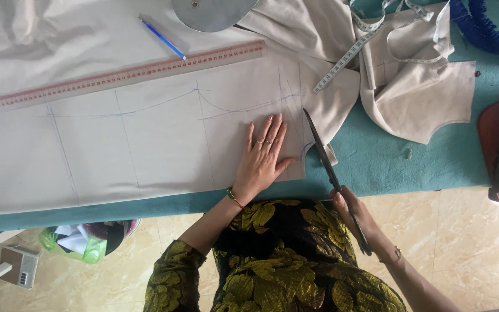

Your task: A person is seen measuring a piece of light-colored fabric with a tape measure and then using large tailor shears to cut out garment pieces according to a pattern on a blue cutting table.

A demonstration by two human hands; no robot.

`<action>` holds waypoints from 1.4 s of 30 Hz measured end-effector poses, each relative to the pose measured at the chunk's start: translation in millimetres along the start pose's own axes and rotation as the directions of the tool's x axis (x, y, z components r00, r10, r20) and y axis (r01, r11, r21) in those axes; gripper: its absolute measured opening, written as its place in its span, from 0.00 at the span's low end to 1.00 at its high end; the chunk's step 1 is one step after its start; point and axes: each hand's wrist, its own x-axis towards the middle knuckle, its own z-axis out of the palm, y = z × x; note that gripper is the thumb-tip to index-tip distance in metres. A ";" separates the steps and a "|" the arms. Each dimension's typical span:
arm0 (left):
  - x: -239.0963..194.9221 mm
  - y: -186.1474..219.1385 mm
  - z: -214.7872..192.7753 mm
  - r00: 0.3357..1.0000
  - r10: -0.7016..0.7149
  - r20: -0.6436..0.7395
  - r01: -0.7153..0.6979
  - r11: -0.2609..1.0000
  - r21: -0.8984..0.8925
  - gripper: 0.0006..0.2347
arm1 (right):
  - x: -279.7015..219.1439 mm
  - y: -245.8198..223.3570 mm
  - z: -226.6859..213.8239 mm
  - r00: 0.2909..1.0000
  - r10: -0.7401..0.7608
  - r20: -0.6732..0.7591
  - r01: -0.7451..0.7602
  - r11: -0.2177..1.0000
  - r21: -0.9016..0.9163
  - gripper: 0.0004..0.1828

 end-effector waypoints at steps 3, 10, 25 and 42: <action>0.4 0.3 -0.8 1.000 0.001 -0.019 -0.001 1.000 -0.008 0.40 | -3.1 -53.9 -2.1 1.000 0.024 -0.003 -0.024 0.999 -0.048 0.32; -0.3 -0.7 -0.2 1.000 -0.001 0.000 0.001 0.999 -0.038 0.38 | 5.8 -52.3 3.2 1.000 -0.006 -0.003 0.005 0.996 -0.092 0.31; 1.8 0.3 -6.2 1.000 -0.008 -0.014 0.007 0.999 -0.051 0.38 | 23.9 -42.3 4.0 0.996 -0.062 0.067 0.052 0.989 0.142 0.34; 2.7 7.0 4.5 0.998 -0.045 -0.032 0.042 0.996 -0.076 0.40 | 44.4 -16.9 -12.7 0.968 -0.113 0.225 0.020 0.925 0.379 0.29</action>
